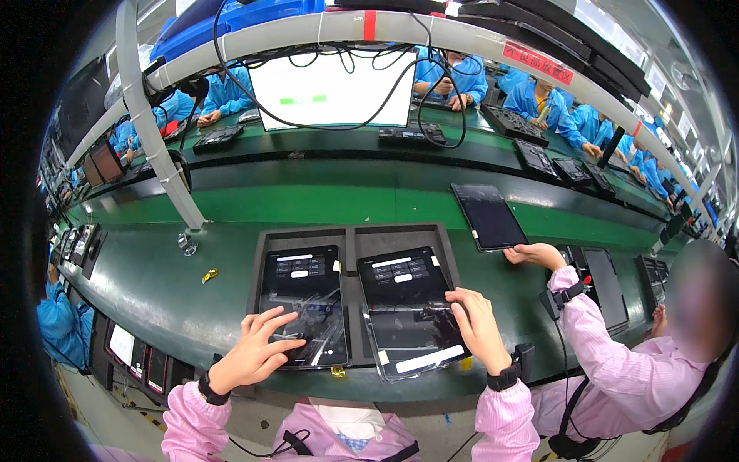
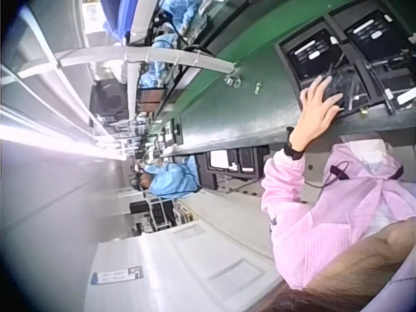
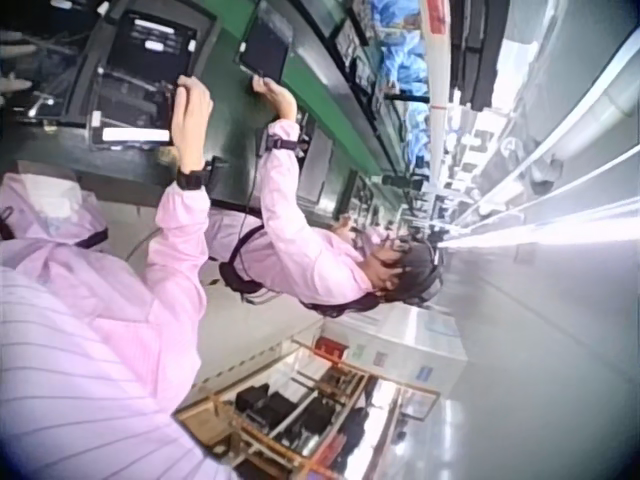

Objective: Testing functionality or software on multiple tablet devices at an assembly line station.

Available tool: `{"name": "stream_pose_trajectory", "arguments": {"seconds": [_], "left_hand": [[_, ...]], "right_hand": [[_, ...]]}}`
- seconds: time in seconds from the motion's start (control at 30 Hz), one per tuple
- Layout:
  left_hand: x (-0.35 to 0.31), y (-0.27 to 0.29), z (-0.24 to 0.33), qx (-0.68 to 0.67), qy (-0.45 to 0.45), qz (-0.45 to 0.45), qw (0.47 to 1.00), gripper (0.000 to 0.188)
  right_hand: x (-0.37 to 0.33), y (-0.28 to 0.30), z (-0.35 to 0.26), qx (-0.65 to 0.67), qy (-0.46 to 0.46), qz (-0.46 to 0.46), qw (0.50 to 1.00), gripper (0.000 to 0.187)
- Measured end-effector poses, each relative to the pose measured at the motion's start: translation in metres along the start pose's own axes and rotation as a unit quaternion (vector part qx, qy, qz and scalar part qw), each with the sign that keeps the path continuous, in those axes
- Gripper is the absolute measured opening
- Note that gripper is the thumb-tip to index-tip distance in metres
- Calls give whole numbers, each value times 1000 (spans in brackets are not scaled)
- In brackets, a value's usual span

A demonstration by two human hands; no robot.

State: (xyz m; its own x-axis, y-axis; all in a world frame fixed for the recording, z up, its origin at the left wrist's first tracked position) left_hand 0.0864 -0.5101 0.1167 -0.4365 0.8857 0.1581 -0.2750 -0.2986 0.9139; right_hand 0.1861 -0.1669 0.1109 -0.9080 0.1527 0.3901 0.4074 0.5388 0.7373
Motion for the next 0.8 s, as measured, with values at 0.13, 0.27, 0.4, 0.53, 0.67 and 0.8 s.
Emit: {"name": "stream_pose_trajectory", "arguments": {"seconds": [0.13,0.27,0.4,0.53,0.67,0.8], "left_hand": [[10,-17,5,-2,-4,-14,1000,34],[16,-31,10,-4,-14,-33,999,33],[20,-39,11,-4,-16,-50,999,33],[19,-35,11,-2,-2,-43,999,34],[14,-24,10,10,16,-23,1000,38],[9,-16,8,15,23,-11,1000,41]], "right_hand": [[-30,-3,17,33,-80,12,996,28],[-54,-14,27,169,-146,19,975,41],[-67,-24,27,203,-144,31,968,45],[-73,-27,29,224,-140,56,963,49],[-75,-30,32,267,-138,73,951,50],[-76,-31,36,306,-149,74,937,53]]}}
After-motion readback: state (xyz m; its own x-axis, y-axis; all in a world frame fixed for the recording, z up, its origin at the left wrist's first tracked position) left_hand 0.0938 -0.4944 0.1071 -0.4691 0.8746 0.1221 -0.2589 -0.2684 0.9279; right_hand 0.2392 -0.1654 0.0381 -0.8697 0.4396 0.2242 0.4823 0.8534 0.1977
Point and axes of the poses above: each hand's wrist, its own x-axis towards the middle knuckle, its own y-axis out of the back of the hand, z = x × y, the point moved 6 cm from there along x, towards the middle knuckle
